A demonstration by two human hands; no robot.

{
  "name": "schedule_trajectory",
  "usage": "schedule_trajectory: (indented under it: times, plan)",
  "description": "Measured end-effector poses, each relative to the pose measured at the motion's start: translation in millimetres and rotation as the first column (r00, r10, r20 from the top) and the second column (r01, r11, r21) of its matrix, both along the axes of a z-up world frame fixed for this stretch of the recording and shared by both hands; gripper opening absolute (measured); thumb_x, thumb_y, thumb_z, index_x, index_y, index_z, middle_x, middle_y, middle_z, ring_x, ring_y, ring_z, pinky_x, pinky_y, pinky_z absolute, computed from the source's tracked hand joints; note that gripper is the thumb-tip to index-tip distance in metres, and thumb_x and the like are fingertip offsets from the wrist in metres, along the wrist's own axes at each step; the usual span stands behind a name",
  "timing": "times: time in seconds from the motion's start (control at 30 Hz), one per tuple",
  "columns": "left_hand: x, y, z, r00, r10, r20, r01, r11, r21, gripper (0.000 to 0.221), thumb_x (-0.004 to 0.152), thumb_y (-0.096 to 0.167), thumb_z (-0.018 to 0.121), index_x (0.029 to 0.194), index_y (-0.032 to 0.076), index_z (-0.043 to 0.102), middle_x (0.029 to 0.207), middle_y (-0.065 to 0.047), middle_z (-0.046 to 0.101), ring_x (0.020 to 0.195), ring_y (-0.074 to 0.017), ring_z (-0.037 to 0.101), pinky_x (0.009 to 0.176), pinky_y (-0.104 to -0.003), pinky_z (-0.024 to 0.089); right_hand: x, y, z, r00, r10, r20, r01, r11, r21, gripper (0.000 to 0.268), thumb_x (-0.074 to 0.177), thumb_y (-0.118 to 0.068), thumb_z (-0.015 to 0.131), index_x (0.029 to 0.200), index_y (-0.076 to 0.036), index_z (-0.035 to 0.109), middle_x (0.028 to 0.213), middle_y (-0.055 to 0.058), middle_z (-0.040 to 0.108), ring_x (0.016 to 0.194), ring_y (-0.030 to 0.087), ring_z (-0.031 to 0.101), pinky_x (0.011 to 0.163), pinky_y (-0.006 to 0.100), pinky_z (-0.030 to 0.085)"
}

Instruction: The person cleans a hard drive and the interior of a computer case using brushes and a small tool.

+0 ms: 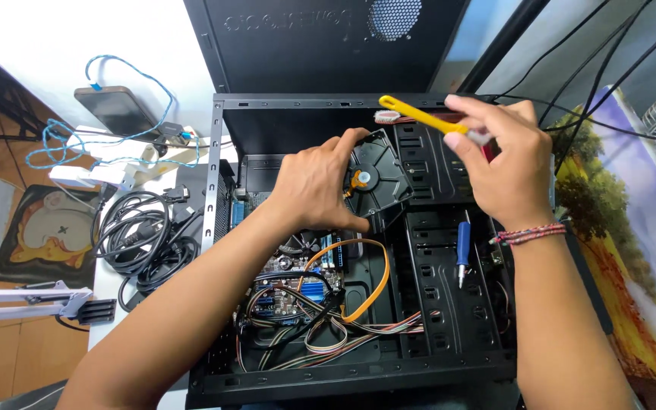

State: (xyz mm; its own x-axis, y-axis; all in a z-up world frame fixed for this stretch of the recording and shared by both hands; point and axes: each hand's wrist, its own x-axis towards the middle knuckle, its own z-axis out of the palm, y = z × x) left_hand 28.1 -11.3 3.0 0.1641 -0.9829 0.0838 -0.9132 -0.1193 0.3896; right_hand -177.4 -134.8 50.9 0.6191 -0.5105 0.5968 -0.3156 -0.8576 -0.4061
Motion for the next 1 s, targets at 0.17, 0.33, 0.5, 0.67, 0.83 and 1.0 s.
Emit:
schedule_trajectory:
  times: [0.17,0.33,0.5,0.67,0.83,1.0]
  plan:
    - [0.6,1.4,-4.5,0.998,-0.058,0.034,0.061,0.994,-0.091,0.123,0.041,0.054,0.094,0.144,0.015,0.037,0.107,-0.012,0.067,0.096,-0.0344,0.07,0.072,-0.045,0.058,-1.5,-16.1,-29.9,0.998,-0.06,-0.013,0.059,0.998,-0.023,0.02,0.094,-0.007,0.082,0.112,-0.004,0.074,0.092,0.011,0.071,0.081,0.019,0.056,0.071,0.035,0.049]
    - [-3.6,0.9,-4.8,0.994,-0.081,0.072,0.086,0.994,-0.062,0.129,0.04,0.058,0.095,0.145,0.015,0.036,0.104,-0.01,0.065,0.098,-0.0319,0.069,0.073,-0.041,0.058,8.0,-12.8,-40.3,0.991,0.004,0.132,-0.077,0.832,0.549,0.011,0.1,-0.006,0.061,0.107,-0.004,0.054,0.098,0.006,0.079,0.056,0.008,0.06,0.051,0.028,0.048]
    - [-4.9,2.5,0.6,0.984,-0.161,0.077,0.169,0.98,-0.102,0.132,0.038,0.066,0.095,0.145,0.016,0.037,0.098,-0.008,0.063,0.091,-0.0297,0.068,0.069,-0.042,0.057,9.3,-3.8,-32.8,0.993,0.118,-0.026,-0.105,0.944,0.312,0.026,0.095,-0.02,0.066,0.115,-0.004,0.068,0.082,0.009,0.074,0.073,0.011,0.069,0.068,0.03,0.053]
    - [-6.3,2.8,0.3,0.976,-0.199,0.087,0.206,0.975,-0.084,0.131,0.039,0.061,0.095,0.147,0.015,0.036,0.098,-0.008,0.062,0.091,-0.0289,0.067,0.067,-0.041,0.057,15.2,-3.0,-38.6,0.974,0.146,-0.175,-0.086,0.946,0.313,0.033,0.093,-0.033,0.07,0.113,-0.006,0.072,0.08,0.009,0.073,0.073,0.014,0.07,0.068,0.031,0.054]
    - [-8.6,7.0,-0.2,0.967,-0.239,0.092,0.25,0.957,-0.144,0.132,0.04,0.058,0.096,0.149,0.012,0.036,0.102,-0.009,0.061,0.094,-0.0302,0.065,0.074,-0.043,0.056,17.1,-5.5,-41.4,0.962,0.117,-0.247,0.002,0.901,0.434,0.029,0.096,-0.03,0.065,0.112,-0.005,0.072,0.075,0.006,0.071,0.071,0.011,0.069,0.066,0.029,0.052]
    - [-16.1,7.7,-5.4,0.968,-0.251,0.024,0.239,0.883,-0.405,0.118,0.039,0.05,0.094,0.138,0.005,0.048,0.115,-0.012,0.058,0.103,-0.0321,0.059,0.079,-0.043,0.056,3.5,-25.9,-46.6,0.972,0.172,-0.163,-0.045,0.81,0.584,0.024,0.099,-0.025,0.063,0.103,-0.003,0.072,0.075,0.001,0.067,0.069,0.005,0.058,0.063,0.026,0.047]
